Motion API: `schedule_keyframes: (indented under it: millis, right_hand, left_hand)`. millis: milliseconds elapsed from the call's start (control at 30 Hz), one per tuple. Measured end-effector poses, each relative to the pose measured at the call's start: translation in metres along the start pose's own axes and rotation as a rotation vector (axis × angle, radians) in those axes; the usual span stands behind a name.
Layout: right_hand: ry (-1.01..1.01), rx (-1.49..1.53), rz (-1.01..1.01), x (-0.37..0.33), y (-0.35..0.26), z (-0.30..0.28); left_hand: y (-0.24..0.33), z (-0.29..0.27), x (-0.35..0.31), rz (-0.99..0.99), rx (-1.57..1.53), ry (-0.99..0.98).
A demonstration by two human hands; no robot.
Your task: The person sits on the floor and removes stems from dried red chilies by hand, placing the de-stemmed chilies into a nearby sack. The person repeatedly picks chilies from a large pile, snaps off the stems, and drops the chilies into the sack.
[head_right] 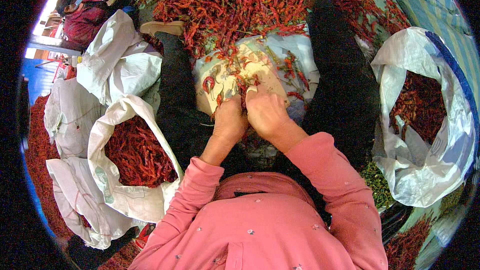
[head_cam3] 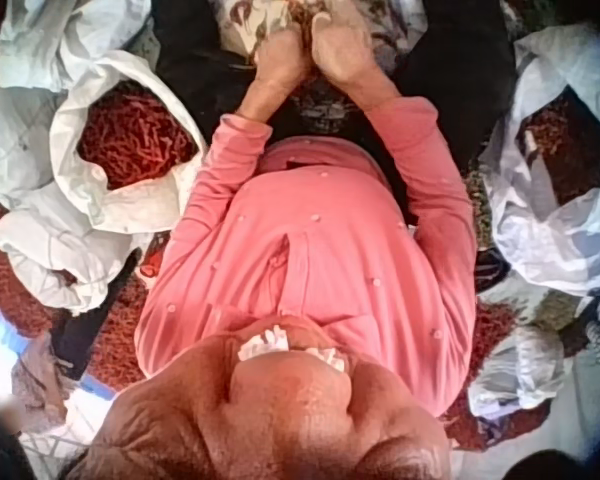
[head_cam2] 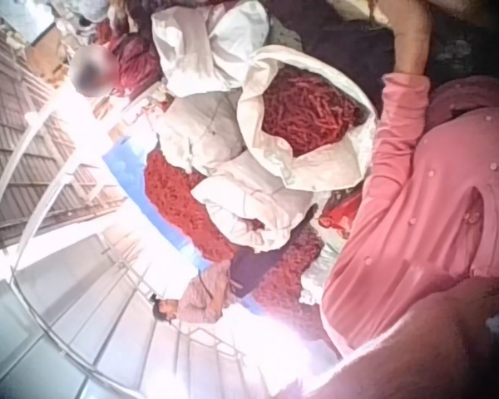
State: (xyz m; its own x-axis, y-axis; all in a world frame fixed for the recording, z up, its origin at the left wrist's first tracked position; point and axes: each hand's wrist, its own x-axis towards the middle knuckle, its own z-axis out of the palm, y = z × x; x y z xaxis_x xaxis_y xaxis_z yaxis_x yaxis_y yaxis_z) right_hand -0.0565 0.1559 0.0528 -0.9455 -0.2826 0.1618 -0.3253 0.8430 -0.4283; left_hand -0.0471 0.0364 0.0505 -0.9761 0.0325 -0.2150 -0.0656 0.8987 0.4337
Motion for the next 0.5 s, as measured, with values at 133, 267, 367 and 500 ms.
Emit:
schedule_keyframes:
  millis: [133, 267, 367, 500]
  right_hand:
    - [-0.040, -0.013, 0.131, 0.014, 0.035, 0.007]
    - [-0.253, -0.052, 0.091, 0.010, 0.047, 0.001]
    - [-0.166, -0.028, 0.146, 0.010, 0.038, -0.012]
    - [-0.045, 0.545, 0.100, 0.004, 0.026, -0.005]
  left_hand:
    - [-0.009, 0.007, -0.006, 0.002, -0.267, 0.066]
    - [-0.040, -0.002, 0.009, -0.310, -1.337, 0.040]
    - [-0.063, -0.014, 0.019, -0.440, -1.815, 0.026]
    - [-0.084, -0.009, 0.020, -0.395, -2.015, -0.059]
